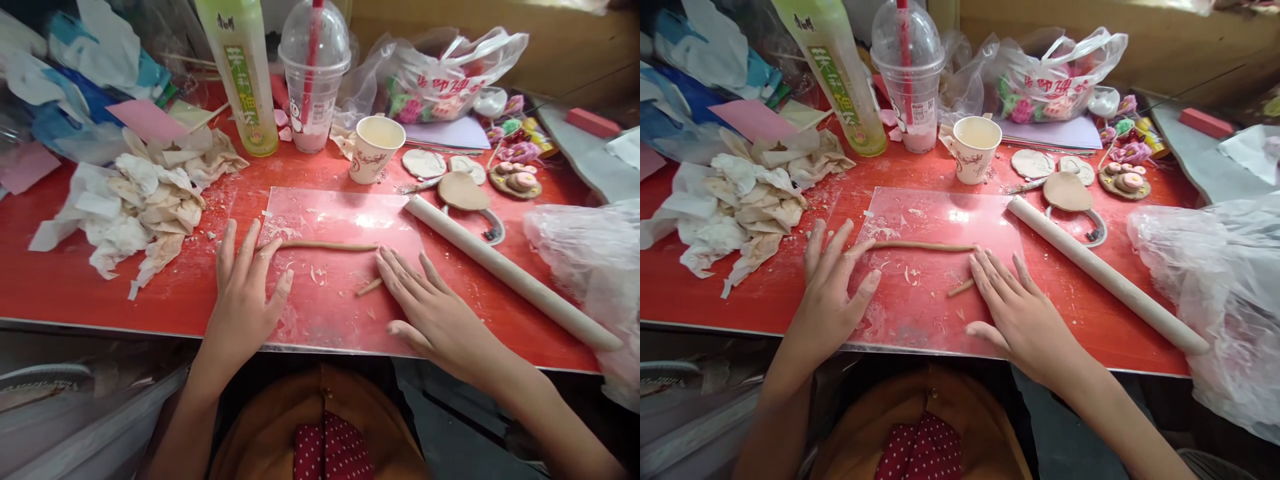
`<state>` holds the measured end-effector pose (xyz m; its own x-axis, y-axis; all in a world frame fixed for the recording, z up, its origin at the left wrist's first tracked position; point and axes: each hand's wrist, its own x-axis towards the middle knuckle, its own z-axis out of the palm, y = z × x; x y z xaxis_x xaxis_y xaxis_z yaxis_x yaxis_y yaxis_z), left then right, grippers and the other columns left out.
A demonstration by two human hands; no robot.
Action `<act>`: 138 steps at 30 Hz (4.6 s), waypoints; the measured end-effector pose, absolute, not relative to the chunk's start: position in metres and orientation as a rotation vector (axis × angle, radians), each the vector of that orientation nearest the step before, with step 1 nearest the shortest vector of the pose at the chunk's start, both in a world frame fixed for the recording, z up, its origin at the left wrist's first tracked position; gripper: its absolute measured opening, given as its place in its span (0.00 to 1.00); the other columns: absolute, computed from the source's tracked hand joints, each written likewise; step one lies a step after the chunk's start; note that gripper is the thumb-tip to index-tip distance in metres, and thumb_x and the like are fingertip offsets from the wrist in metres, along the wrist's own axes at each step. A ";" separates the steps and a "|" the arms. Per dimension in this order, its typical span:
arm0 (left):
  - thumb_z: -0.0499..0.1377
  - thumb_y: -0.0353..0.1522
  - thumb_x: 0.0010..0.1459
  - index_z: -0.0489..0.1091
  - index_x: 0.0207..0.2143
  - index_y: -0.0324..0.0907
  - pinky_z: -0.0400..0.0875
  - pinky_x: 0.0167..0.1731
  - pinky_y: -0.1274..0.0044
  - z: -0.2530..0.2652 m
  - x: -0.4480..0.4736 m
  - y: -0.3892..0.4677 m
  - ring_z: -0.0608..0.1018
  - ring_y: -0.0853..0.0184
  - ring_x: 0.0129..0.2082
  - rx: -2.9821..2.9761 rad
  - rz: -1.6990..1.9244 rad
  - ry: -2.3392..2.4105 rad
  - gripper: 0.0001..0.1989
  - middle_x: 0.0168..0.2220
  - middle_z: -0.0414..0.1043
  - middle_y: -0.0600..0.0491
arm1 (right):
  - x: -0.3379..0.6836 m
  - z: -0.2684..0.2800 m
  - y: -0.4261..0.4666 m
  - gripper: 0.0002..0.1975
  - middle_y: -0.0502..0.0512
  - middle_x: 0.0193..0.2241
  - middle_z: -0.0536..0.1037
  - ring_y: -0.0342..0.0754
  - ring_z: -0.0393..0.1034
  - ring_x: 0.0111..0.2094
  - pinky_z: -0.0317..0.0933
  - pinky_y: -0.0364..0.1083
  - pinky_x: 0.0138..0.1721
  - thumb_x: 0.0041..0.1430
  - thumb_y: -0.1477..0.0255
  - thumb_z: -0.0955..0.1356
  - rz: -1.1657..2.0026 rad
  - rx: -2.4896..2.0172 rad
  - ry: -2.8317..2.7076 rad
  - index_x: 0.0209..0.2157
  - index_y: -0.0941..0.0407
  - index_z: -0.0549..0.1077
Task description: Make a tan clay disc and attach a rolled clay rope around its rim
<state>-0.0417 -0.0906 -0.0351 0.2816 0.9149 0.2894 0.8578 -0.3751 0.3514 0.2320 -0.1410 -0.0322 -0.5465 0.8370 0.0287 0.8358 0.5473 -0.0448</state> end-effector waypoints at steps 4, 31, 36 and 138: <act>0.50 0.38 0.61 0.58 0.57 0.44 0.44 0.62 0.53 -0.036 -0.042 -0.090 0.41 0.53 0.67 2.416 0.694 1.665 0.22 0.66 0.47 0.47 | 0.240 -0.030 -0.160 0.43 0.63 0.66 0.46 0.52 0.36 0.66 0.33 0.57 0.65 0.61 0.47 0.49 0.108 -1.500 -2.711 0.66 0.64 0.35; 0.50 0.37 0.61 0.58 0.57 0.46 0.43 0.63 0.54 -0.034 -0.043 -0.092 0.43 0.55 0.67 2.404 0.754 1.636 0.21 0.65 0.48 0.49 | 0.226 -0.027 -0.145 0.42 0.63 0.66 0.45 0.54 0.39 0.66 0.38 0.59 0.64 0.60 0.47 0.45 0.355 -1.387 -2.596 0.66 0.62 0.36; 0.49 0.31 0.62 0.61 0.55 0.48 0.49 0.64 0.59 -0.026 -0.042 -0.100 0.52 0.60 0.65 2.432 0.941 1.525 0.18 0.61 0.58 0.53 | 0.263 -0.020 -0.174 0.27 0.52 0.62 0.58 0.48 0.49 0.64 0.46 0.55 0.63 0.67 0.62 0.55 0.380 -1.478 -2.360 0.65 0.51 0.48; 0.53 0.34 0.61 0.68 0.36 0.36 0.65 0.42 0.70 -0.024 0.040 -0.029 0.68 0.62 0.41 2.851 0.531 0.691 0.09 0.36 0.70 0.48 | 0.230 -0.020 -0.092 0.06 0.56 0.35 0.78 0.47 0.73 0.35 0.65 0.46 0.36 0.62 0.76 0.63 0.408 -1.451 -2.141 0.38 0.56 0.71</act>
<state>0.0396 -0.0288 -0.0240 0.8305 0.4686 0.3012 0.4118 -0.8806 0.2345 0.2300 -0.0925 -0.0202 -0.2932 0.9236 0.2468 0.7679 0.3813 -0.5147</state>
